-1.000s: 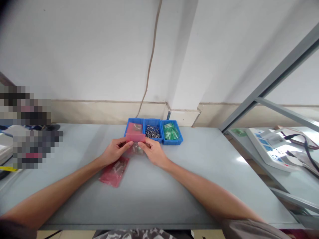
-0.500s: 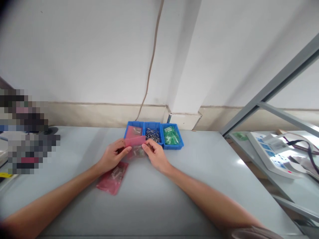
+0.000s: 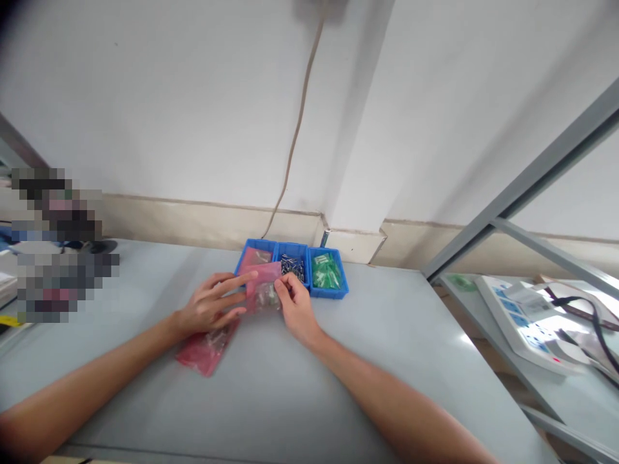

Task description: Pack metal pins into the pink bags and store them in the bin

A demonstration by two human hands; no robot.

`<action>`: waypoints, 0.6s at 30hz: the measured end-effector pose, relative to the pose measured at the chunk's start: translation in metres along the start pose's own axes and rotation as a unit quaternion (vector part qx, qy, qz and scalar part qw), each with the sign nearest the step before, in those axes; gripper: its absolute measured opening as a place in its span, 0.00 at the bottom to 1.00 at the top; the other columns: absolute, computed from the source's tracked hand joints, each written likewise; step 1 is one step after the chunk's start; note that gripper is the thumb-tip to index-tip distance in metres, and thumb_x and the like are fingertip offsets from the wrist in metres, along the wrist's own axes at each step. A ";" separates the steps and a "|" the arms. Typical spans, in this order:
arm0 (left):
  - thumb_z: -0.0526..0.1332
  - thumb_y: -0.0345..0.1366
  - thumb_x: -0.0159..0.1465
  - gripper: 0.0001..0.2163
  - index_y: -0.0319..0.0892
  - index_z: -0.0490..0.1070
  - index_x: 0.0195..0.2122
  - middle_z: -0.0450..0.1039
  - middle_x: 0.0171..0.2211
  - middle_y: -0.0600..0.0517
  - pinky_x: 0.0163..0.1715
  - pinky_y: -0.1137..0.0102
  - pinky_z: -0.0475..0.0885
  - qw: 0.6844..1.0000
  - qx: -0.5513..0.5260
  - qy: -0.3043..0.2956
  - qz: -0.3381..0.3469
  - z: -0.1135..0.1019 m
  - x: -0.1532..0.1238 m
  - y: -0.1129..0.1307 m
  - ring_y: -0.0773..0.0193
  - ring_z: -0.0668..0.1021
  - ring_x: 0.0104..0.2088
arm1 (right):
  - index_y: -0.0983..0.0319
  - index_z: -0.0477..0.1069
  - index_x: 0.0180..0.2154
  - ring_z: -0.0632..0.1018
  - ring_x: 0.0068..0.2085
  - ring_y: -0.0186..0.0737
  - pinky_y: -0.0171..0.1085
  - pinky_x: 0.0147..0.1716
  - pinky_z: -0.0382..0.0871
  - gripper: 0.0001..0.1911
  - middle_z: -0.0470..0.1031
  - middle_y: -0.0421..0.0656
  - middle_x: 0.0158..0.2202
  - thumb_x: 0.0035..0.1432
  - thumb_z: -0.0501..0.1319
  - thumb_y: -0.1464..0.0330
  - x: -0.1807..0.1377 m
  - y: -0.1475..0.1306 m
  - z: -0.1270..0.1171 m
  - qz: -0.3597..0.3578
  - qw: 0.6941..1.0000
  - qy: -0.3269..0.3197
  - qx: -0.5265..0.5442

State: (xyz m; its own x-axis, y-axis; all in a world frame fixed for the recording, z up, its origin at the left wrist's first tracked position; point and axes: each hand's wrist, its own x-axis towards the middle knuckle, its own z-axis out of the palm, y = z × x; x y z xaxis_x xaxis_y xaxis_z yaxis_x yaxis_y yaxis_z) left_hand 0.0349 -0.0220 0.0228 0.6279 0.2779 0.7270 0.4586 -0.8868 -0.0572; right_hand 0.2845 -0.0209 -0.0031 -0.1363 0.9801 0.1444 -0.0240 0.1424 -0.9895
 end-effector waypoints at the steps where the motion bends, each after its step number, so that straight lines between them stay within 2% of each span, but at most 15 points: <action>1: 0.63 0.36 0.73 0.06 0.42 0.77 0.47 0.77 0.63 0.41 0.55 0.58 0.77 1.000 0.000 -0.009 0.005 0.000 0.000 0.000 0.54 0.80 0.54 | 0.56 0.65 0.33 0.60 0.24 0.35 0.33 0.21 0.54 0.23 0.60 0.35 0.26 0.67 0.62 0.44 0.000 -0.001 0.000 -0.006 1.000 0.001 -0.003; 4: 0.63 0.40 0.74 0.09 0.42 0.77 0.50 0.80 0.58 0.41 0.55 0.57 0.77 1.000 -0.008 -0.018 0.007 0.002 -0.003 -0.001 0.53 0.80 0.53 | 0.57 0.68 0.34 0.62 0.27 0.35 0.33 0.23 0.57 0.21 0.63 0.37 0.30 0.67 0.63 0.47 -0.001 -0.005 0.000 -0.026 1.000 0.006 -0.008; 6: 0.63 0.42 0.74 0.12 0.42 0.77 0.53 0.80 0.58 0.41 0.55 0.57 0.77 1.000 -0.007 -0.020 0.005 0.004 -0.007 -0.003 0.52 0.80 0.52 | 0.56 0.70 0.42 0.63 0.27 0.36 0.33 0.24 0.59 0.17 0.66 0.38 0.32 0.67 0.65 0.49 -0.002 -0.007 0.001 -0.034 0.999 0.010 -0.006; 9: 0.62 0.41 0.74 0.12 0.43 0.78 0.54 0.81 0.57 0.42 0.54 0.57 0.78 1.000 0.010 -0.014 0.000 0.006 -0.013 -0.004 0.52 0.81 0.51 | 0.53 0.67 0.52 0.64 0.26 0.36 0.34 0.24 0.60 0.19 0.68 0.37 0.33 0.66 0.66 0.52 -0.002 -0.010 0.004 -0.044 0.999 0.019 -0.001; 13: 0.61 0.36 0.74 0.13 0.42 0.76 0.58 0.81 0.55 0.42 0.51 0.57 0.78 1.000 0.015 0.002 -0.020 0.007 -0.016 -0.005 0.52 0.81 0.49 | 0.56 0.73 0.43 0.64 0.23 0.35 0.35 0.21 0.58 0.12 0.70 0.39 0.32 0.68 0.62 0.55 -0.003 -0.009 0.005 -0.052 0.999 0.012 -0.010; 16: 0.57 0.26 0.73 0.18 0.42 0.72 0.62 0.81 0.54 0.41 0.52 0.58 0.77 0.999 0.007 0.029 -0.039 0.010 -0.017 -0.006 0.54 0.81 0.51 | 0.57 0.76 0.44 0.64 0.22 0.35 0.35 0.21 0.58 0.13 0.68 0.37 0.27 0.68 0.62 0.56 -0.004 -0.007 0.006 -0.060 0.998 -0.003 -0.020; 18: 0.54 0.21 0.72 0.23 0.42 0.70 0.66 0.80 0.55 0.42 0.54 0.58 0.76 0.998 0.006 0.031 -0.046 0.012 -0.017 -0.006 0.55 0.79 0.53 | 0.58 0.76 0.46 0.66 0.25 0.36 0.35 0.24 0.61 0.14 0.70 0.38 0.30 0.66 0.66 0.55 -0.004 -0.007 0.005 -0.072 0.997 -0.004 -0.029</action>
State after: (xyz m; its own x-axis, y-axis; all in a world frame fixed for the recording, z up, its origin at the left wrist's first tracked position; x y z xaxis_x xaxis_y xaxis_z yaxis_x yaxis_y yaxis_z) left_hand 0.0287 -0.0167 0.0023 0.5424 0.3339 0.7709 0.5202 -0.8540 0.0038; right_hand 0.2797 -0.0262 0.0034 -0.1425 0.9480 0.2845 0.0130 0.2892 -0.9572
